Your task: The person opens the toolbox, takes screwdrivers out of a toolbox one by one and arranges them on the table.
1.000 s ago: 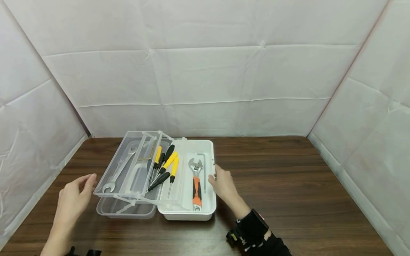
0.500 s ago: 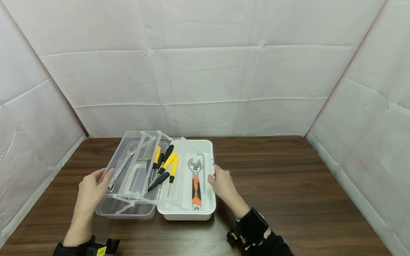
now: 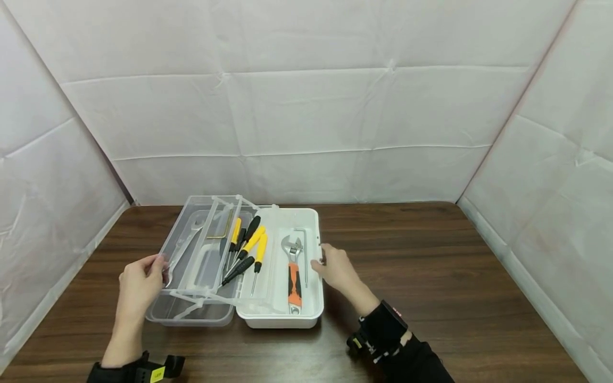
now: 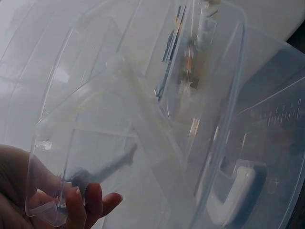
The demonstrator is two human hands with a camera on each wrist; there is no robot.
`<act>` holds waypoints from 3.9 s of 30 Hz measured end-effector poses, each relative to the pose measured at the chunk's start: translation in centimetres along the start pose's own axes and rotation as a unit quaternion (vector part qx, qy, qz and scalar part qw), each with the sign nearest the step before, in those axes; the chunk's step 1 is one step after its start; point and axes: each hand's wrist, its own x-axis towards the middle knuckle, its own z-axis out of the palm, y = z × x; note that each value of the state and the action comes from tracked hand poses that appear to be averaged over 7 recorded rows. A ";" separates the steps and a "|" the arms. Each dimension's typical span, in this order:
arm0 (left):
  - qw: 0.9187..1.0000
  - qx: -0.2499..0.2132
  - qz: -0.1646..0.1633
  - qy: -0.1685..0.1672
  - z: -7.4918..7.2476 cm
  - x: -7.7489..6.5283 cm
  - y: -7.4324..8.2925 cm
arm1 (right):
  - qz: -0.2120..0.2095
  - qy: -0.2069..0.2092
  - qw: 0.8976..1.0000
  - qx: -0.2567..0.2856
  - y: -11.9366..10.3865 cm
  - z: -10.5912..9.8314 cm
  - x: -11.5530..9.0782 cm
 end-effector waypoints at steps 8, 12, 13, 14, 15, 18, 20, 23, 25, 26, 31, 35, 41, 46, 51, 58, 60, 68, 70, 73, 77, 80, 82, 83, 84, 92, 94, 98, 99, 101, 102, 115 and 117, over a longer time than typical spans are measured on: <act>1.000 -0.004 -0.004 -0.001 0.0 -0.1 -0.2 | -0.059 0.047 0.991 -0.112 -3.0 -1.6 0.9; 1.000 -0.007 -0.004 0.003 0.1 -0.1 -0.2 | -0.074 0.052 0.987 -0.130 -5.9 -2.0 1.4; 1.000 -0.007 -0.004 0.004 0.1 -0.1 -0.2 | -0.076 0.049 0.987 -0.134 -6.7 -2.0 1.6; 1.000 -0.008 -0.004 0.005 0.1 -0.1 -0.2 | -0.078 0.044 0.987 -0.136 -7.4 -2.0 1.7; 1.000 -0.008 -0.004 0.007 0.1 -0.1 -0.2 | -0.082 0.038 0.986 -0.142 -8.1 -1.9 1.9; 1.000 -0.009 -0.001 0.011 0.1 -0.1 -0.3 | -0.091 0.022 0.983 -0.158 -10.2 -1.7 2.3; 1.000 -0.011 0.002 0.015 0.1 -0.1 -0.3 | -0.095 0.007 0.981 -0.167 -11.3 -1.4 2.7; 1.000 -0.013 0.004 0.020 0.1 0.0 -0.3 | -0.092 -0.015 0.979 -0.180 -12.4 -0.6 3.5; 1.000 -0.014 0.004 0.020 0.1 0.0 -0.4 | -0.082 -0.033 0.979 -0.182 -13.0 -0.1 3.9; 1.000 -0.014 0.003 0.020 0.1 0.0 -0.4 | -0.077 -0.038 0.979 -0.185 -13.2 0.2 4.1; 1.000 -0.016 0.001 0.021 0.2 -0.1 -0.5 | -0.050 -0.046 0.975 -0.210 -13.6 1.5 4.8; 0.999 -0.017 0.005 0.027 0.2 -0.1 -0.5 | -0.022 -0.057 0.971 -0.229 -13.7 2.2 5.3; 0.999 -0.019 0.007 0.031 0.2 0.0 -0.6 | 0.018 -0.062 0.966 -0.250 -13.7 2.9 5.9; 0.999 -0.023 0.004 0.031 0.2 0.1 -0.6 | 0.033 -0.056 0.966 -0.249 -13.6 3.1 6.2; 0.999 -0.025 -0.001 0.028 0.3 0.1 -0.5 | 0.033 -0.046 0.979 -0.194 -13.1 2.9 6.0; 0.999 -0.027 -0.003 0.028 0.3 0.1 -0.5 | 0.014 -0.037 0.995 -0.096 -13.0 1.7 4.9; 0.999 -0.028 -0.003 0.027 0.3 0.0 -0.5 | 0.010 -0.035 0.996 -0.076 -13.0 1.4 4.7; 0.999 -0.026 -0.012 0.025 0.3 -0.1 -0.6 | -0.032 -0.020 0.999 0.029 -12.5 0.7 3.8; 0.999 -0.025 -0.012 0.025 0.4 -0.1 -0.7 | -0.034 0.000 0.998 0.057 -12.4 0.2 3.6; 0.999 -0.025 -0.013 0.024 0.3 -0.2 -0.7 | -0.037 0.034 0.995 0.087 -12.3 -0.9 3.2; 0.999 -0.025 -0.014 0.026 0.3 -0.2 -0.6 | -0.057 0.075 0.992 0.078 -11.1 -2.7 2.4; 0.999 -0.026 -0.012 0.028 0.3 -0.2 -0.5 | -0.075 0.104 0.991 0.045 -9.4 -3.8 1.8; 0.999 -0.025 -0.010 0.029 0.3 -0.2 -0.6 | -0.079 0.120 0.989 0.020 -8.1 -4.5 1.4; 0.999 -0.026 -0.010 0.030 0.3 -0.3 -0.6 | -0.078 0.127 0.989 0.007 -7.4 -4.8 1.2; 0.999 -0.026 -0.010 0.030 0.3 -0.3 -0.7 | -0.075 0.130 0.989 -0.003 -6.6 -5.1 1.0; 0.999 -0.028 -0.012 0.035 0.3 -0.3 -0.9 | -0.014 0.104 0.992 -0.068 0.2 -6.5 -0.4; 0.999 -0.028 -0.012 0.035 0.3 -0.3 -0.9 | 0.006 0.094 0.992 -0.080 1.8 -6.8 -0.6; 0.999 -0.023 -0.016 0.035 0.2 -0.3 -0.9 | 0.043 0.077 0.991 -0.098 4.5 -7.4 -1.0; 0.999 -0.022 -0.016 0.035 0.2 -0.3 -0.9 | 0.051 0.074 0.991 -0.102 5.1 -7.6 -1.1; 0.999 -0.019 -0.017 0.037 0.3 -0.3 -0.9 | 0.069 0.069 0.989 -0.108 6.2 -7.8 -1.2; 0.999 -0.018 -0.017 0.038 0.3 -0.2 -0.9 | 0.078 0.067 0.989 -0.111 6.8 -8.0 -1.2; 0.998 -0.028 -0.008 0.049 0.7 0.0 -1.2 | 0.191 0.048 0.968 -0.158 13.0 -9.7 -1.2; 0.998 -0.026 -0.005 0.049 0.7 0.0 -1.1 | 0.208 0.042 0.964 -0.159 13.7 -10.0 -1.2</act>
